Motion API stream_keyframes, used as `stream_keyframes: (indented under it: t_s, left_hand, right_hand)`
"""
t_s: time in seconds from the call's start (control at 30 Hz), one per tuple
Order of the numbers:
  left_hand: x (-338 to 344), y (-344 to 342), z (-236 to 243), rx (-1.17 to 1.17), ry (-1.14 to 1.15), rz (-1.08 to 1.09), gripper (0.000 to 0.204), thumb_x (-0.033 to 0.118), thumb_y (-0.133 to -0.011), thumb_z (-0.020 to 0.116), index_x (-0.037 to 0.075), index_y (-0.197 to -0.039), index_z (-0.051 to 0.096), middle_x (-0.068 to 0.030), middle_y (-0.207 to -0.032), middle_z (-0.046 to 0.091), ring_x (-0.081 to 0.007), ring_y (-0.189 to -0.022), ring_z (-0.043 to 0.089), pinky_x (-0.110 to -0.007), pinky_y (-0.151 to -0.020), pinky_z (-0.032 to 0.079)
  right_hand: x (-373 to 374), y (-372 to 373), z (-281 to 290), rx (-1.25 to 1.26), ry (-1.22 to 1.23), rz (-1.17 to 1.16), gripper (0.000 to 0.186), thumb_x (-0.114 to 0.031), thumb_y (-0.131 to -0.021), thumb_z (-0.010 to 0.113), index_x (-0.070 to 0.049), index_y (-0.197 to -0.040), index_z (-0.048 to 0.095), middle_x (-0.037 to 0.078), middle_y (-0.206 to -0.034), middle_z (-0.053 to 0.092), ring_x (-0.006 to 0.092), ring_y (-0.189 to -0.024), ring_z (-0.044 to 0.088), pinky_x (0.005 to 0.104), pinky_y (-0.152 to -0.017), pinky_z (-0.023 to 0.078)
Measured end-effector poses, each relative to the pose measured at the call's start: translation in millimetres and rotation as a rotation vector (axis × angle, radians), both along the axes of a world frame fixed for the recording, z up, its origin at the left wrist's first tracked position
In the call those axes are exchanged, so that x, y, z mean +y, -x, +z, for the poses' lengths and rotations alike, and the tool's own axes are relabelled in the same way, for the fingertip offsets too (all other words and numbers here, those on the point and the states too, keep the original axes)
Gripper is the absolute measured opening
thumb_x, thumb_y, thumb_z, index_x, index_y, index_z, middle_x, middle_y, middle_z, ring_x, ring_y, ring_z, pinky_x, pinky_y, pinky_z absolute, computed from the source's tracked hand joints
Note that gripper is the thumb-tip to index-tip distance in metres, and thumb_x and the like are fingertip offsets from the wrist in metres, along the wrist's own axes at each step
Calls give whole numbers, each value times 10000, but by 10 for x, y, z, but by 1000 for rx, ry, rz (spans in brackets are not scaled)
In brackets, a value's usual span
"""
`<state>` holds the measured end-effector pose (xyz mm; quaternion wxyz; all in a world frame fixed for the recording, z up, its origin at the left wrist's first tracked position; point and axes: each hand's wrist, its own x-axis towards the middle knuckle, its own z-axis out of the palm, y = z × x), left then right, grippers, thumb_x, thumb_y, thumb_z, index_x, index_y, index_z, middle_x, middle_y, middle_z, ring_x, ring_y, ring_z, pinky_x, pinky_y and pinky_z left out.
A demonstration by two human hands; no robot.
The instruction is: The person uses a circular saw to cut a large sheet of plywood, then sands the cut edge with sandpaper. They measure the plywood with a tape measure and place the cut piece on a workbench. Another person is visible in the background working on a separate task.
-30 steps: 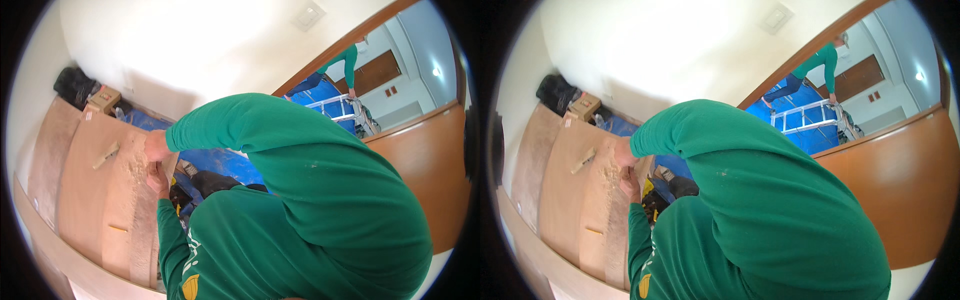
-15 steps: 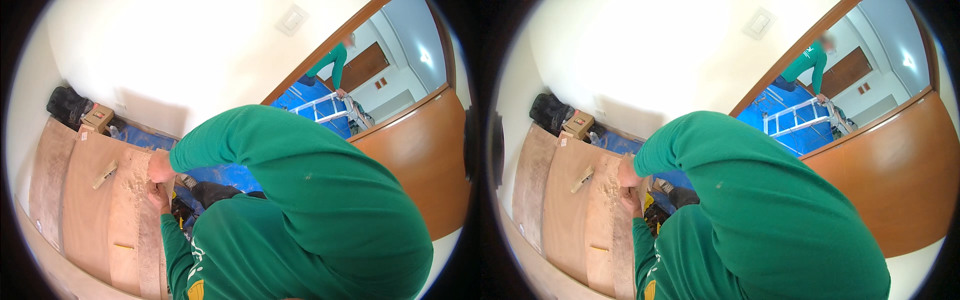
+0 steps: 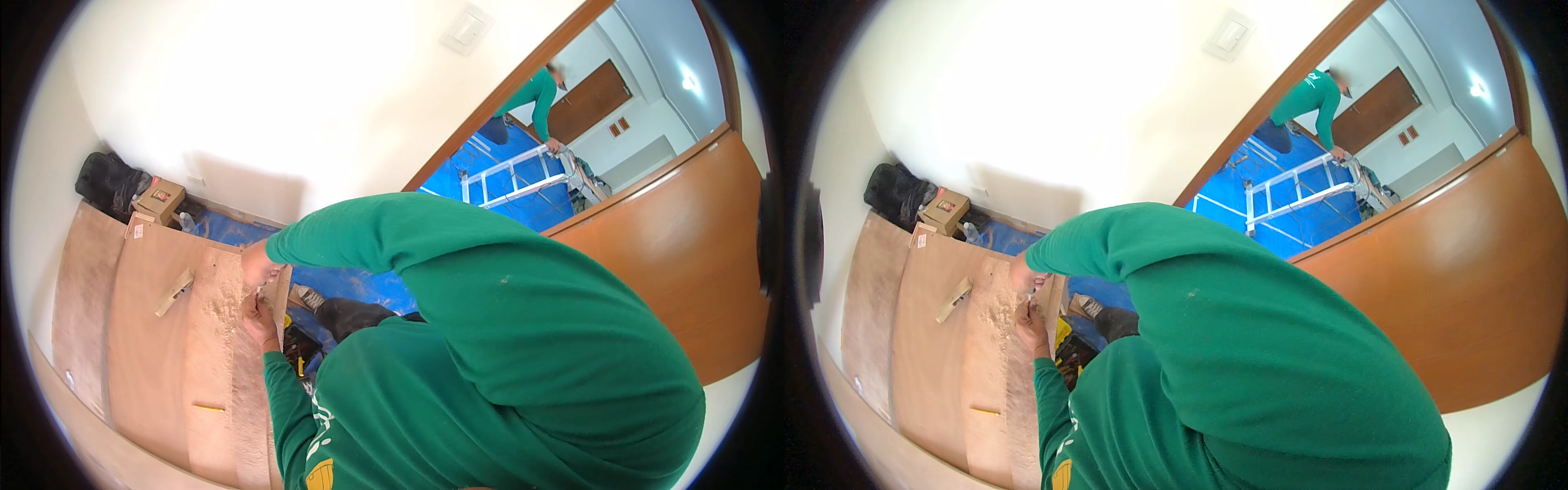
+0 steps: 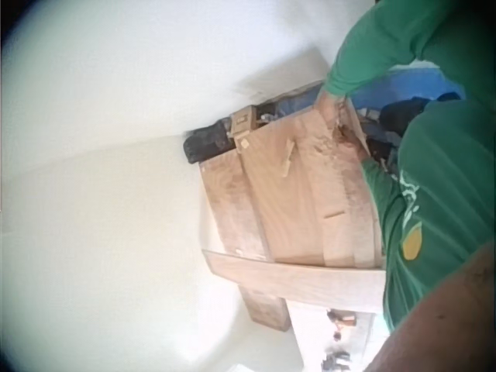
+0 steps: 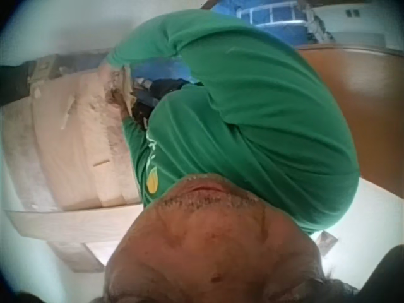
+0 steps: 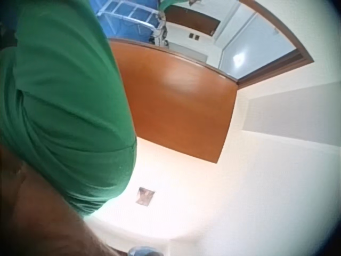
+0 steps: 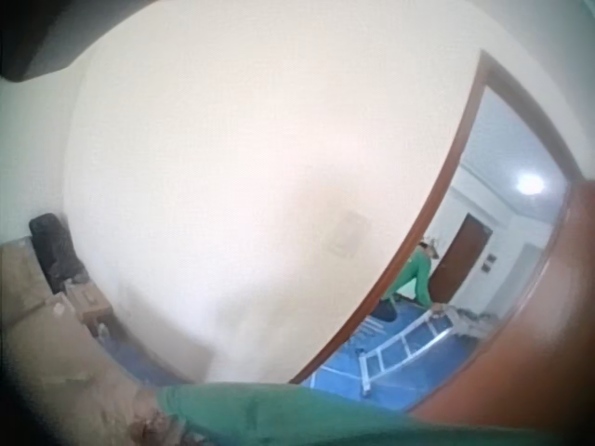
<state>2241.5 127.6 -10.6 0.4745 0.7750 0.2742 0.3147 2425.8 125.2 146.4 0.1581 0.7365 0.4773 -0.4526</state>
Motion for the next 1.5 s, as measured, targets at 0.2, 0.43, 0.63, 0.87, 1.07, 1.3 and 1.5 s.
stream_keyframes:
  t_s: [0.2, 0.43, 0.63, 0.87, 1.07, 1.3, 1.5]
  left_hand:
    - [60, 71, 35, 15, 47, -120, 163, 57, -971, 609, -11, -1077, 713, -198, -982, 696, -404, -933, 653, -473, -821, 517]
    - [94, 98, 32, 14, -170, -100, 190, 51, -939, 618, -26, -1075, 726, -233, -1082, 691, -435, -1030, 659, -506, -872, 526]
    - [69, 109, 71, 85, -161, -89, 164, 25, -951, 669, 21, -1085, 764, -173, -957, 662, -373, -903, 657, -468, -788, 528]
    - [71, 63, 4, 63, -64, -98, 163, 23, -953, 655, 27, -1080, 757, -156, -936, 657, -354, -877, 660, -436, -776, 527]
    - [97, 73, -12, 110, -124, -96, 54, 1, -934, 650, 16, -937, 703, -149, -878, 633, -357, -838, 646, -441, -730, 501]
    - [52, 49, -27, -8, -84, -73, 101, 21, -912, 669, 29, -986, 737, -175, -935, 682, -395, -873, 657, -450, -748, 508]
    - [96, 82, 33, 153, -176, -61, 152, 45, -935, 662, -2, -1053, 745, -197, -1019, 700, -417, -925, 659, -480, -781, 528]
  right_hand:
    - [-329, 290, 361, -262, -544, 866, 175, -221, -762, 735, -98, -847, 826, 147, -903, 796, 376, -861, 764, 488, -671, 606]
    - [-208, 491, 288, -229, -354, 396, 236, -225, -785, 732, -90, -947, 838, 167, -984, 794, 342, -889, 765, 484, -693, 596]
    - [-419, 215, 249, 4, -227, -131, 293, -253, -846, 694, -7, -950, 814, 179, -930, 778, 299, -780, 748, 443, -633, 564]
    - [-579, 237, 322, -122, -382, -64, 208, -216, -759, 756, -27, -829, 811, 150, -823, 759, 315, -730, 711, 479, -631, 541]
    - [-488, 352, 332, -275, -563, 152, 165, -170, -684, 766, -85, -809, 834, 152, -802, 772, 339, -765, 752, 492, -635, 570]
    - [-555, 543, 192, -453, -772, 244, 131, -200, -717, 756, -126, -795, 831, 93, -786, 777, 293, -750, 760, 466, -595, 569]
    - [-322, 409, 15, -199, -482, 214, 231, -259, -795, 718, -98, -896, 848, 128, -886, 792, 329, -820, 751, 457, -691, 572]
